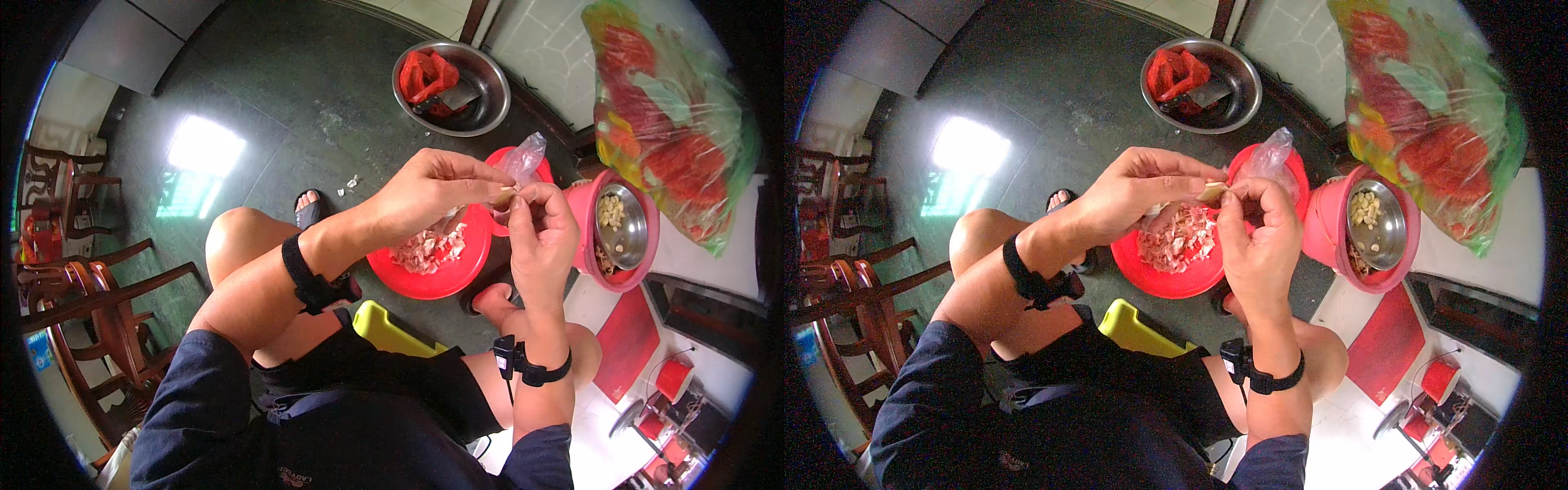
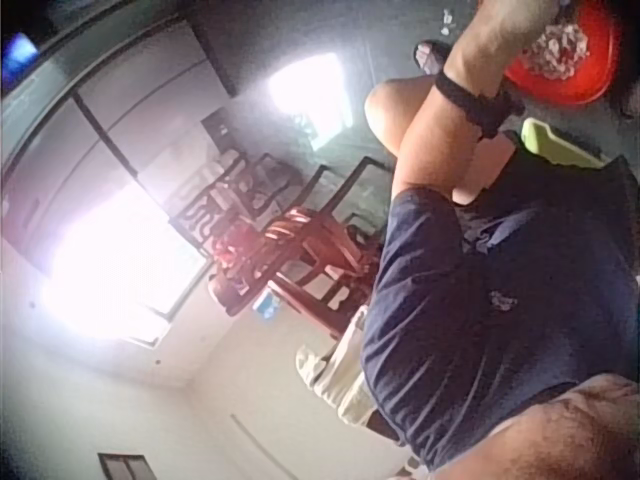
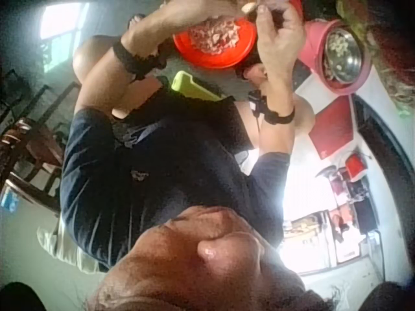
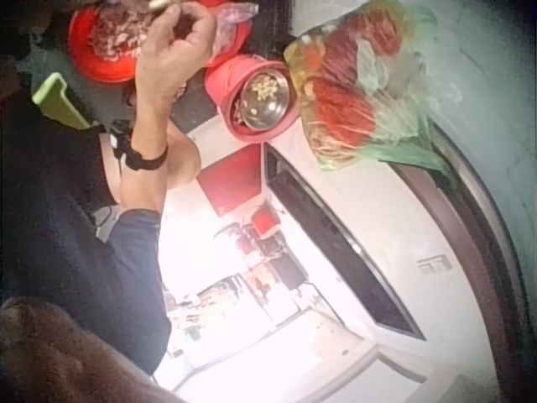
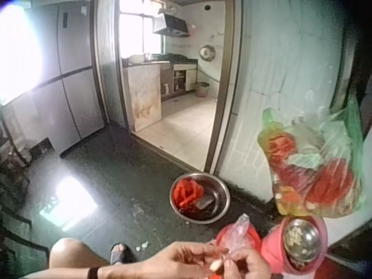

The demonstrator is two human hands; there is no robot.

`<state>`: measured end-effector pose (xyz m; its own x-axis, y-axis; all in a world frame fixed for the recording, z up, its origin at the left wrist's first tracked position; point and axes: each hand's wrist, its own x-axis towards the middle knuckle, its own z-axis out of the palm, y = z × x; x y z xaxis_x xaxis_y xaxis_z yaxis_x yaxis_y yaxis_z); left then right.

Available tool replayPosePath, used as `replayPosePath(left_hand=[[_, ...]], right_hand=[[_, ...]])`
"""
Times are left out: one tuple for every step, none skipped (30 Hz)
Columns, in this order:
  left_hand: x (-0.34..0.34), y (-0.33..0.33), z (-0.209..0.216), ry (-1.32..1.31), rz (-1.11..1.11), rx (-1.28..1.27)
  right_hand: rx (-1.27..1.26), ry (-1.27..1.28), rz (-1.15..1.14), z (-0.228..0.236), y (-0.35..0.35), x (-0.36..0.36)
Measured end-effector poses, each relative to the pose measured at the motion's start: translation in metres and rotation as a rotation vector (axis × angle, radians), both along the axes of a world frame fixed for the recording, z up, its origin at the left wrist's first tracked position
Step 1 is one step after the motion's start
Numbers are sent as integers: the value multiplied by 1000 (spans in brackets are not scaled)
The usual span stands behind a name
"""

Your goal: Peel cloves of garlic by hand and place them into a bowl.

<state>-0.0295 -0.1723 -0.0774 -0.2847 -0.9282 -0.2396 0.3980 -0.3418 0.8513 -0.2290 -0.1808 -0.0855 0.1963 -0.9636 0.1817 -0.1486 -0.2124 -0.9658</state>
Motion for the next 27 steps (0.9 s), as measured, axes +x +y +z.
replayPosePath(left_hand=[[2,1,9,-11,-32,-14],[2,1,13,-21,-65,-29],[1,0,7,-20,-68,-29],[1,-1,0,37,-109,-44],[1,-2,-4,94,-150,-59],[1,-1,-7,91,-148,-59],[0,0,-2,83,-143,-84],[0,0,1,74,-137,-109],[-1,0,0,75,-137,-110],[-1,0,-1,45,-116,-113],[-1,-1,-2,15,-95,-116],[-2,-1,-1,17,-96,-116],[-2,0,1,-18,-84,-138],[-2,1,2,-53,-72,-159],[-1,2,2,-56,-69,-156],[-1,2,2,-89,-69,-198],[0,2,1,-123,-69,-240],[-2,2,-1,-122,-68,-239],[-4,2,-3,-111,-50,-291],[-5,3,-4,-99,-32,-342],[-4,4,-2,-99,-31,-343],[-2,4,2,-63,-78,-254],[-1,5,4,-26,-124,-164],[-1,4,3,-24,-125,-164],[0,4,2,45,-175,-52],[1,4,1,114,-224,61],[1,4,-2,113,-222,62]], right_hand=[[0,1,-2,2,0,-1],[14,0,11,5,0,-2],[28,-1,23,8,1,-3],[28,-3,24,9,1,-2],[32,-24,27,10,2,-2],[37,-46,30,11,2,-1],[37,-45,29,11,3,-1],[43,-66,19,12,3,-1],[49,-88,9,12,3,-1],[49,-85,7,12,3,-2],[68,-96,9,11,2,-4],[87,-107,11,11,2,-5],[90,-109,15,10,2,-5],[85,-97,3,9,2,-4],[81,-85,-9,8,1,-4],[81,-84,-9,8,1,-5],[97,-99,-9,7,0,-6],[113,-115,-8,6,-1,-7],[112,-114,-8,6,-1,-8],[121,-87,-14,7,-1,-9],[129,-60,-20,7,-1,-9],[130,-60,-20,8,-1,-9],[133,-61,-8,11,-1,-8],[136,-62,3,13,0,-8],[137,-63,5,13,0,-7],[185,-96,28,12,1,-6],[232,-129,51,12,2,-5]])
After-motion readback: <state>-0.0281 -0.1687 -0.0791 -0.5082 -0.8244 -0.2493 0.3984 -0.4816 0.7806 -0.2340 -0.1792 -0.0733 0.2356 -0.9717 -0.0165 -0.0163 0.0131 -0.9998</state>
